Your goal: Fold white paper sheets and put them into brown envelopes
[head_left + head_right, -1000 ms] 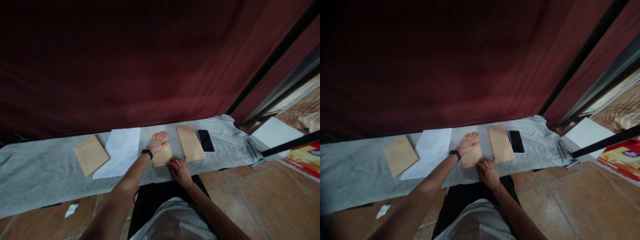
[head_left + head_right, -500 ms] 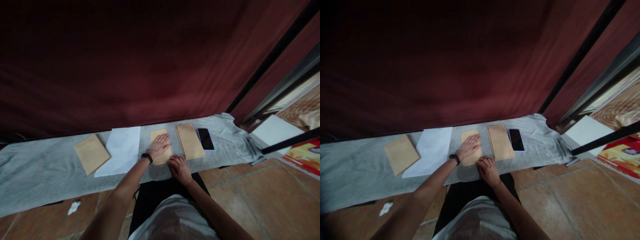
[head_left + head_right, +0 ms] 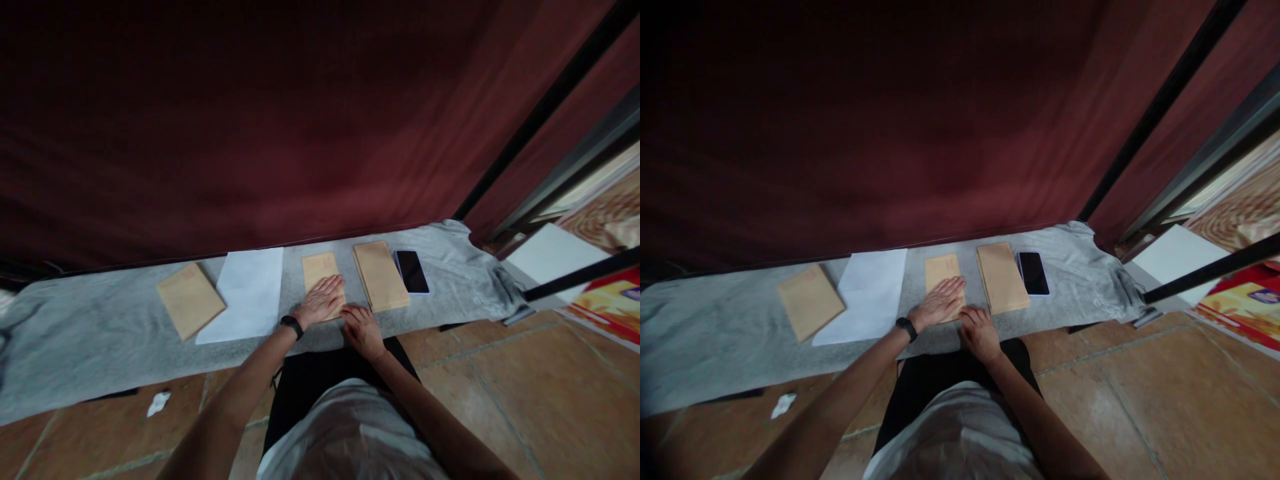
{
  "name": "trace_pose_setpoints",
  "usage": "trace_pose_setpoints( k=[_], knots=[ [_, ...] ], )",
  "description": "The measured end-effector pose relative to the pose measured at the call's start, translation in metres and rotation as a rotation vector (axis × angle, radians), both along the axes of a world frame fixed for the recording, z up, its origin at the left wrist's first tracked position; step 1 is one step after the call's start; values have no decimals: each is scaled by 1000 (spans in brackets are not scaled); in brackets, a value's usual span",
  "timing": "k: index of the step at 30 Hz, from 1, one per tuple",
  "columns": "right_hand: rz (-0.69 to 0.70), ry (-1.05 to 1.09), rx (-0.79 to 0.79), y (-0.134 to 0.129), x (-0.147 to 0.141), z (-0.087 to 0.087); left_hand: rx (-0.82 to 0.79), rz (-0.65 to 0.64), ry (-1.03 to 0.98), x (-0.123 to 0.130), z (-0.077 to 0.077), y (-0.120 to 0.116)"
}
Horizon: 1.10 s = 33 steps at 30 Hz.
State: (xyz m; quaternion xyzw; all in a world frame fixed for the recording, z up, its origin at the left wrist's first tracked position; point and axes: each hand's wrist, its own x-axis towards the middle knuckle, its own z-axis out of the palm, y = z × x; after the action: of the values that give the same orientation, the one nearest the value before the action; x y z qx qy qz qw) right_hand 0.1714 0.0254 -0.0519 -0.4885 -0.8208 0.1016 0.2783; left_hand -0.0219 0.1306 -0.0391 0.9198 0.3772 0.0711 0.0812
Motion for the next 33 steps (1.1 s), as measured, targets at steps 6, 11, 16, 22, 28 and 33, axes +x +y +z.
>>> trace_pose_setpoints(
  k=[6,11,16,22,28,33],
  knots=[
    [4,5,10,0,1,-2,-89,-37,14,-3,8,-16],
    [-16,6,40,0,1,-5,-140,-67,-11,-7,12,-28],
    [-26,19,50,0,0,-8,-143,-73,-18,-11,8,-46],
    [-38,52,29,-1,0,-9,-67,-40,-32,-17,6,-78],
    [-38,42,1,-2,1,-8,-41,34,-75,-20,6,-103],
    [-38,39,-20,-2,2,-7,-25,102,-127,-20,3,-113]
  ],
)
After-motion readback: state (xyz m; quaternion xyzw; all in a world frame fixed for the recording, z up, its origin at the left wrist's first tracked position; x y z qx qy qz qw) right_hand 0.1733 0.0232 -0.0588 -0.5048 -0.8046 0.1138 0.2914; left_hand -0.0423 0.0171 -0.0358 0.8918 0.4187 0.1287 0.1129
